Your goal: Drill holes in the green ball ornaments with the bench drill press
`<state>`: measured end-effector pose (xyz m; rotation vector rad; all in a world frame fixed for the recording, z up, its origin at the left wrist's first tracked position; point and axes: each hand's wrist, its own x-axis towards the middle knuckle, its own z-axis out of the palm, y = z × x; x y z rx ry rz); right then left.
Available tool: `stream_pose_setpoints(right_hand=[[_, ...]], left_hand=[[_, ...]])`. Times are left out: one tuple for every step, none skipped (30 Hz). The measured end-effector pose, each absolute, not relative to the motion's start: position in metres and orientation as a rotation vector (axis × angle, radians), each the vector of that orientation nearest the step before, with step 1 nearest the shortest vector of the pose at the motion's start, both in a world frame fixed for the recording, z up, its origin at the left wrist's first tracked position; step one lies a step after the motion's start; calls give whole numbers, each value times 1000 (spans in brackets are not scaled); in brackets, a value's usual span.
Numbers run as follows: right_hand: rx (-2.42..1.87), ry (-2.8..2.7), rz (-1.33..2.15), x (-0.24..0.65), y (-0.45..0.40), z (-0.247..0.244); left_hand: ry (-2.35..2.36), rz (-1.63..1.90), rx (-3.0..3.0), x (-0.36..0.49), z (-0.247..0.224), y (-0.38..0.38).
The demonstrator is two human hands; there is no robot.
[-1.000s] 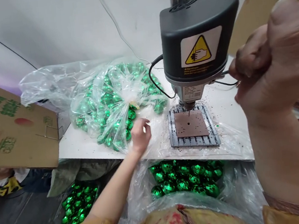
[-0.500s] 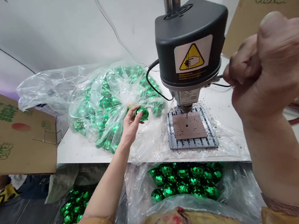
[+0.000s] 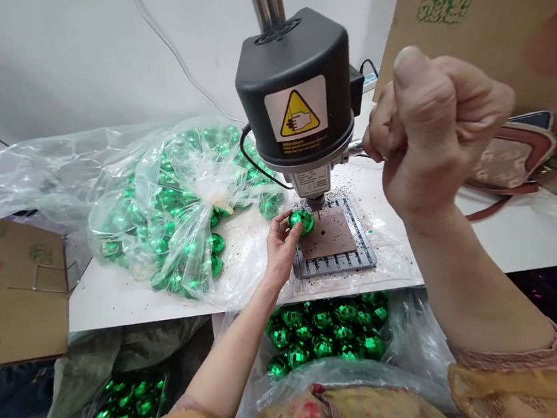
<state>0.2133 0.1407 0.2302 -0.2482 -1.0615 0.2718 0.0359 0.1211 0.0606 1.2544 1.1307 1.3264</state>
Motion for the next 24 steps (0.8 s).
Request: stream_pose_setpoints(right_hand=[[-246, -1061, 276, 213, 140, 230], [-241, -1062, 275, 213, 140, 231], [-235, -1063, 274, 213, 140, 231], [-234, -1065, 274, 213, 140, 231], [-238, -1069, 276, 213, 140, 231], [-246, -1077, 279, 214, 140, 231], [-256, -1082, 280, 214, 139, 231], [-271, -1088, 282, 214, 139, 231], [-282, -1095, 284, 214, 138, 231], [-283, -1096, 283, 214, 138, 231], [-279, -1095, 284, 214, 137, 231], [-269, -1091, 285, 214, 137, 231], [-257, -1089, 288, 214, 137, 231], [-249, -1089, 288, 214, 137, 231], [-246, -1090, 285, 214, 137, 231], [-254, -1095, 282, 214, 137, 231], [-269, -1102, 282, 214, 137, 231], [-283, -1105, 279, 214, 137, 231], [-292, -1104, 274, 214, 138, 231], [-288, -1101, 267, 214, 139, 231], [-272, -1096, 260, 214, 140, 231], [-248, -1089, 250, 214, 141, 230], [-226, -1083, 247, 214, 141, 230], [-216, -1079, 251, 214, 141, 229]], left_hand=[[1144, 1314, 1294, 37, 58, 122], [1156, 1296, 1333, 38, 55, 123], [1166, 1276, 1369, 39, 53, 124], [1172, 1258, 1401, 39, 51, 124], [1175, 1243, 1429, 40, 49, 124], [1179, 1233, 1454, 40, 47, 125], [1186, 1231, 1478, 41, 46, 125], [1196, 1231, 1503, 41, 44, 126], [1211, 1234, 1532, 41, 43, 127], [1230, 1235, 1563, 42, 42, 127], [1249, 1234, 1598, 42, 42, 128], [1268, 1231, 1634, 43, 42, 128], [1287, 1230, 1672, 43, 43, 128], [1304, 1226, 1711, 44, 45, 127], [1321, 1225, 1748, 45, 47, 126], [1335, 1227, 1782, 46, 49, 126], [1345, 1229, 1815, 48, 50, 125], [1350, 1231, 1848, 50, 52, 124], [1350, 1232, 1880, 51, 53, 124], [1349, 1233, 1909, 53, 54, 123], [1346, 1232, 1931, 54, 54, 123], [1341, 1230, 1944, 56, 53, 123], [1334, 1229, 1942, 58, 52, 123], [1328, 1231, 1926, 59, 51, 123]])
